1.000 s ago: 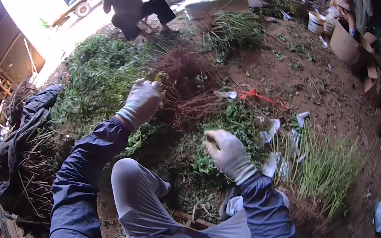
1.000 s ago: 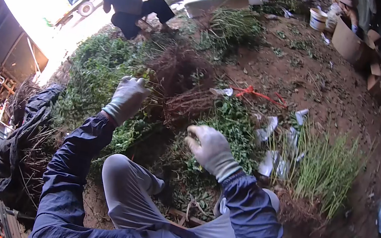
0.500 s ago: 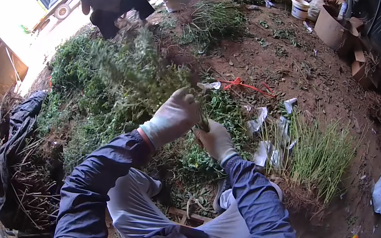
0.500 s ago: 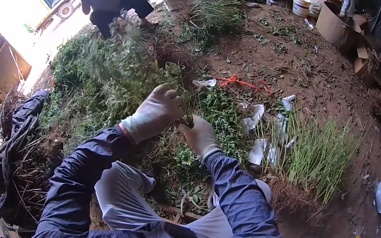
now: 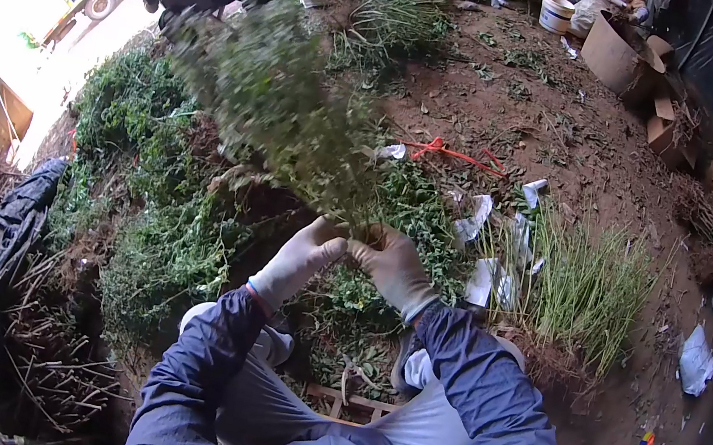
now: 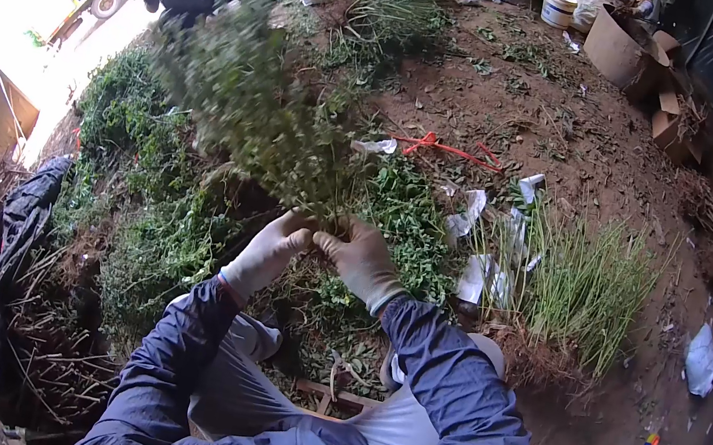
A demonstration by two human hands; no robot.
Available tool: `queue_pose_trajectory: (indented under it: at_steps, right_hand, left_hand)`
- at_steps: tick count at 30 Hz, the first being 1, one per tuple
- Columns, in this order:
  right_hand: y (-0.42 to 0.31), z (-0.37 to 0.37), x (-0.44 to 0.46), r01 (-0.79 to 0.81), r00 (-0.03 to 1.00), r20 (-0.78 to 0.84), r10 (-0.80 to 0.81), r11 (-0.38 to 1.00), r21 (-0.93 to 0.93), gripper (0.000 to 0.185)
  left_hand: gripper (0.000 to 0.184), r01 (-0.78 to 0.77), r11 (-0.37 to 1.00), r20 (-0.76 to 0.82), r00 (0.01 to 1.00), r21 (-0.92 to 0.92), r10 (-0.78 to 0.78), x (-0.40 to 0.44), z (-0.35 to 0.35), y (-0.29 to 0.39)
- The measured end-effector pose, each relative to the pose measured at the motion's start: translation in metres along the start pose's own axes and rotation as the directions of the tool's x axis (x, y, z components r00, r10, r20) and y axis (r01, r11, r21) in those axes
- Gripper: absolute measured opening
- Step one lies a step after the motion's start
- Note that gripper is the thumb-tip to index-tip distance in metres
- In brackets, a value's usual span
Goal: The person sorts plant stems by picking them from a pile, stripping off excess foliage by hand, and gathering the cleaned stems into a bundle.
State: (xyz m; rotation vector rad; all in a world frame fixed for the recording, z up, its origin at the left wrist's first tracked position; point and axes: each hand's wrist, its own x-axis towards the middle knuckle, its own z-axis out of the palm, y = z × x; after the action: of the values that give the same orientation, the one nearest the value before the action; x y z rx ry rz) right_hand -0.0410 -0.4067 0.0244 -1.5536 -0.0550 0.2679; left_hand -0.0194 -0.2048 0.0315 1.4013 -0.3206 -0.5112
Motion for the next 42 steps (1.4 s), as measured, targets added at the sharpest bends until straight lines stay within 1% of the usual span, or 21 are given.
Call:
queue_pose_trajectory:
  at_steps: [1, 2, 4, 5, 6, 9, 15, 18, 22, 24, 25, 27, 28, 30, 31, 33, 34, 36, 37, 40, 42]
  right_hand:
    - [-0.003, 0.005, -0.003, 0.005, 0.999, 0.039, -0.004, 1.000, -0.024, 0.032]
    - [-0.005, 0.010, -0.004, 0.013, 0.997, 0.078, -0.010, 0.999, -0.047, 0.034]
    - [0.001, 0.020, 0.003, 0.039, 0.997, 0.073, -0.027, 0.986, -0.163, 0.035]
    - [0.003, 0.022, 0.007, 0.028, 0.998, 0.065, -0.015, 0.980, -0.197, 0.035]
    - [0.005, 0.021, 0.011, 0.018, 0.996, 0.085, 0.007, 0.959, -0.283, 0.034]
    - [0.000, 0.026, 0.013, 0.001, 0.990, 0.137, 0.011, 0.996, -0.086, 0.031]
    - [-0.012, 0.024, 0.009, -0.094, 0.990, 0.101, 0.097, 0.995, -0.032, 0.028]
    - [-0.009, 0.016, 0.013, -0.112, 0.986, 0.136, 0.096, 0.987, 0.112, 0.027]
    - [-0.017, 0.011, 0.009, -0.123, 0.982, 0.130, 0.137, 0.986, -0.115, 0.032]
    - [-0.007, 0.009, 0.007, -0.039, 0.993, 0.105, 0.051, 0.992, -0.118, 0.032]
    - [-0.009, 0.007, 0.005, -0.041, 0.992, 0.116, 0.051, 0.996, -0.085, 0.034]
    - [-0.006, 0.004, 0.003, -0.140, 0.987, 0.072, 0.144, 0.988, -0.058, 0.034]
    - [-0.012, 0.007, 0.000, -0.150, 0.989, 0.025, 0.149, 0.987, 0.053, 0.036]
    - [0.002, -0.003, 0.001, -0.210, 0.976, 0.096, 0.193, 0.953, 0.217, 0.038]
    - [-0.003, 0.002, -0.002, -0.216, 0.974, 0.017, 0.224, 0.913, 0.346, 0.039]
    - [0.008, -0.005, 0.003, -0.152, 0.988, 0.005, 0.156, 0.953, 0.262, 0.044]
    - [-0.003, -0.008, 0.000, -0.183, 0.981, -0.015, 0.192, 0.956, 0.227, 0.043]
    - [0.005, -0.014, 0.004, -0.062, 0.992, -0.085, 0.096, 0.940, 0.337, 0.043]
    - [-0.009, -0.015, 0.002, -0.052, 0.979, -0.164, 0.120, 0.928, 0.368, 0.043]
    - [-0.012, -0.016, 0.004, -0.031, 0.977, -0.173, 0.124, 0.886, 0.462, 0.045]
    - [-0.019, -0.022, 0.004, -0.018, 0.968, -0.217, 0.126, 0.897, 0.442, 0.046]
  left_hand:
    - [0.066, -0.038, 0.994, 0.060, 0.997, -0.103, 0.044, 0.002, 0.005, 0.004]
    - [0.046, 0.058, 0.994, -0.007, 0.998, -0.098, -0.059, 0.002, -0.001, -0.013]
    - [0.039, 0.072, 0.976, -0.061, 0.994, -0.208, -0.087, 0.002, 0.005, -0.020]
    - [0.031, 0.054, 0.971, -0.168, 0.981, -0.231, -0.095, 0.001, 0.010, -0.020]
    - [0.031, 0.056, 0.970, -0.173, 0.980, -0.236, -0.098, -0.001, 0.009, -0.018]
    - [0.033, 0.047, 0.993, -0.244, 0.967, -0.105, -0.072, -0.002, -0.002, -0.017]
    - [0.034, 0.041, 0.995, -0.279, 0.958, -0.095, -0.066, -0.015, -0.008, -0.003]
    - [0.030, 0.050, 0.998, -0.265, 0.962, -0.029, -0.056, -0.015, -0.004, -0.011]
    - [0.023, 0.078, 0.997, -0.284, 0.956, 0.009, -0.072, -0.014, 0.006, -0.019]
    - [0.024, 0.149, 0.989, -0.305, 0.941, -0.026, -0.149, -0.017, 0.013, -0.005]
    - [0.025, 0.221, 0.975, -0.326, 0.924, 0.032, -0.199, -0.019, 0.015, -0.003]
    - [0.022, 0.227, 0.973, -0.301, 0.931, 0.030, -0.208, -0.019, 0.018, 0.001]
    - [0.020, 0.235, 0.972, -0.285, 0.933, 0.026, -0.218, -0.018, 0.021, 0.002]
    - [0.022, 0.208, 0.978, -0.268, 0.943, 0.005, -0.199, -0.015, 0.025, -0.002]
    - [0.022, 0.210, 0.977, -0.265, 0.945, 0.031, -0.195, -0.016, 0.027, 0.002]
    - [0.022, 0.222, 0.973, -0.260, 0.945, 0.061, -0.200, -0.016, 0.031, 0.008]
    - [0.019, 0.232, 0.971, -0.271, 0.940, 0.065, -0.207, -0.016, 0.033, 0.011]
    - [0.017, 0.239, 0.969, -0.255, 0.942, 0.060, -0.216, -0.017, 0.039, 0.017]
    - [0.017, 0.259, 0.963, -0.252, 0.940, 0.080, -0.232, -0.017, 0.041, 0.019]
    - [0.015, 0.271, 0.955, -0.266, 0.936, 0.120, -0.232, -0.018, 0.048, 0.024]
    - [0.014, 0.263, 0.951, -0.273, 0.938, 0.161, -0.213, -0.018, 0.047, 0.027]
